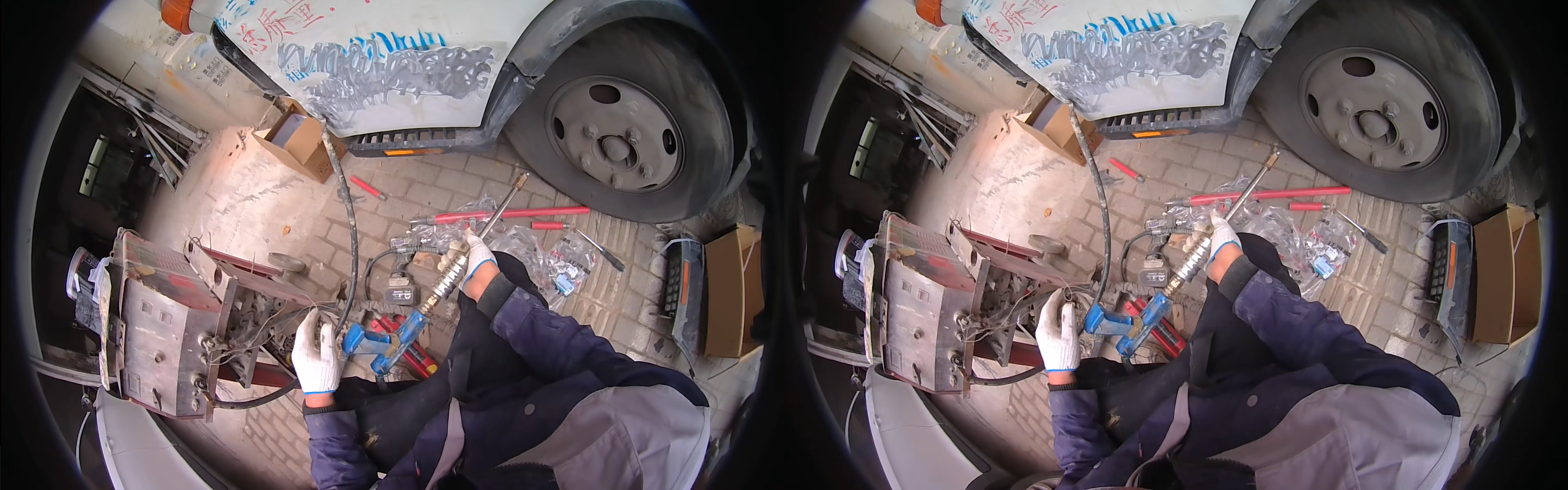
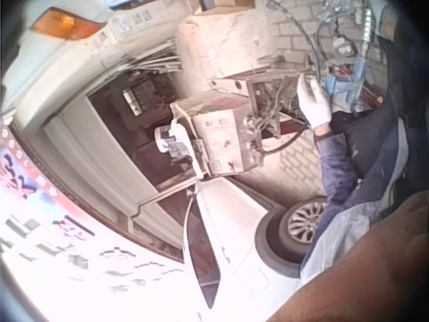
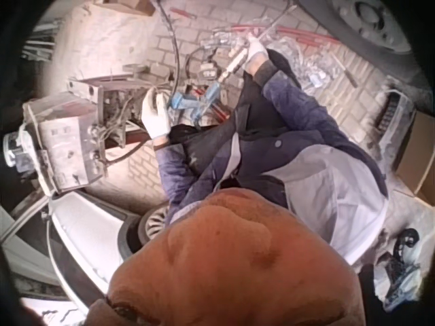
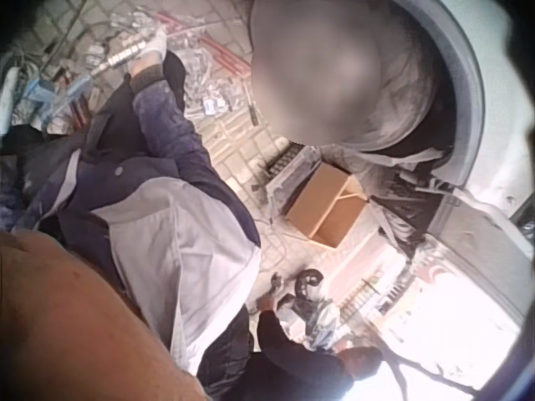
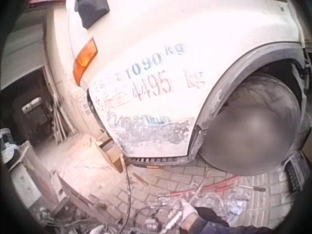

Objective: The person uses a pneumatic tool to work on the side of a white truck, then switches to a handheld grinder to sand the front panel of a blue scooter. The person remains seated on the ground throughout the clip.

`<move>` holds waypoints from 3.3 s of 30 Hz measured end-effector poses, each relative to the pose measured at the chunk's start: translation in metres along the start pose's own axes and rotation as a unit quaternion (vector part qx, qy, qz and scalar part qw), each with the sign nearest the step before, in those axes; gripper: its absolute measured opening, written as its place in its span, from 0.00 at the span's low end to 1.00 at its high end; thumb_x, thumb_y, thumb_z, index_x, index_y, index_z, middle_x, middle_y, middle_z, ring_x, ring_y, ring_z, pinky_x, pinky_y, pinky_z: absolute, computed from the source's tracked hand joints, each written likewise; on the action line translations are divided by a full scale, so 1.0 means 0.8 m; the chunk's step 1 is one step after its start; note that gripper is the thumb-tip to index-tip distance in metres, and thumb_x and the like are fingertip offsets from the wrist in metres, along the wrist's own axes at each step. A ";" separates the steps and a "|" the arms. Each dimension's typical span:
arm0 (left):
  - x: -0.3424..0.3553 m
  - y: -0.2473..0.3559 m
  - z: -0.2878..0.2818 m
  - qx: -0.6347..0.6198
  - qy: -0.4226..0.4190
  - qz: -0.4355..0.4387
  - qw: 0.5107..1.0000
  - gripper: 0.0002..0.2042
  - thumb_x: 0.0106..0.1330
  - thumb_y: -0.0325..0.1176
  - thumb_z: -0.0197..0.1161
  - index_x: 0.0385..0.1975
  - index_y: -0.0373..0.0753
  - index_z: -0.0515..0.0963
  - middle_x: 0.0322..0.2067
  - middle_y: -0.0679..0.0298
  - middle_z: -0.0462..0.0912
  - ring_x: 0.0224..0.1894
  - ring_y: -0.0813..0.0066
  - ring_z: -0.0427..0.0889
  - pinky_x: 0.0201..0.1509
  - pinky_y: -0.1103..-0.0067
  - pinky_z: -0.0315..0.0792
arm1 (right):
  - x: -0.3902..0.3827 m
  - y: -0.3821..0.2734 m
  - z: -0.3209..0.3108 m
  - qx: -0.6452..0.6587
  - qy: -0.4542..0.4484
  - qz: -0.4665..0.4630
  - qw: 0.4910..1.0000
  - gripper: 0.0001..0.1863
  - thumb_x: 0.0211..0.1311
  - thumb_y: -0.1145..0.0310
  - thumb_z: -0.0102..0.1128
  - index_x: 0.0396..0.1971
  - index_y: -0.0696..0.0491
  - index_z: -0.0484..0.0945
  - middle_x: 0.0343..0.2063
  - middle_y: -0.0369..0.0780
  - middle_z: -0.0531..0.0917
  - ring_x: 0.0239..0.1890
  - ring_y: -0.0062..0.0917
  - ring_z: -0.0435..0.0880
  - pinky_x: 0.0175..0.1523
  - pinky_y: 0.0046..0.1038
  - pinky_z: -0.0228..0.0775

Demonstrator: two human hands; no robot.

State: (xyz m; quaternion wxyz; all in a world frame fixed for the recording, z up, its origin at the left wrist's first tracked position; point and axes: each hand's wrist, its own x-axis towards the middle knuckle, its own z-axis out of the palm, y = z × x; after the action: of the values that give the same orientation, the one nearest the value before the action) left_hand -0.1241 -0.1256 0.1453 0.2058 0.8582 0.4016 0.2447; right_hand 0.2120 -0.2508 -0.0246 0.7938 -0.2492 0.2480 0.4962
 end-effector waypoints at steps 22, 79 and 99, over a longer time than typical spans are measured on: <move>0.260 0.073 0.091 0.071 0.062 0.295 0.951 0.41 0.76 0.44 0.71 0.82 0.29 0.61 0.82 0.39 0.60 0.85 0.38 0.58 0.86 0.57 0.57 | 0.184 0.096 -0.050 -0.891 0.180 -0.052 0.413 0.15 0.72 0.55 0.67 0.50 0.47 0.86 0.52 0.37 0.86 0.57 0.34 0.84 0.64 0.38 0.75; 0.606 0.207 0.250 0.154 0.118 0.808 0.556 0.42 0.71 0.38 0.68 0.84 0.33 0.61 0.85 0.56 0.60 0.87 0.57 0.56 0.91 0.62 0.49 | -0.083 0.090 -0.352 -0.719 0.453 -0.142 0.507 0.16 0.69 0.66 0.58 0.44 0.52 0.93 0.46 0.51 0.93 0.50 0.50 0.93 0.52 0.49 0.86; 0.575 0.225 0.216 0.295 0.204 0.788 0.501 0.31 0.80 0.64 0.62 0.69 0.46 0.83 0.72 0.57 0.81 0.74 0.52 0.79 0.75 0.54 0.72 | -0.082 0.030 -0.355 -0.701 0.499 -0.010 0.509 0.14 0.63 0.62 0.69 0.45 0.47 0.95 0.48 0.45 0.94 0.56 0.43 0.93 0.59 0.49 0.80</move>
State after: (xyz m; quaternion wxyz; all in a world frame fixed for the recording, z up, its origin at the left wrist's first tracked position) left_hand 0.3395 0.1043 0.2236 -0.4243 0.7570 -0.3613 0.3411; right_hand 0.1236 -0.4670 -0.1997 0.1107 -0.9336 0.1722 0.2941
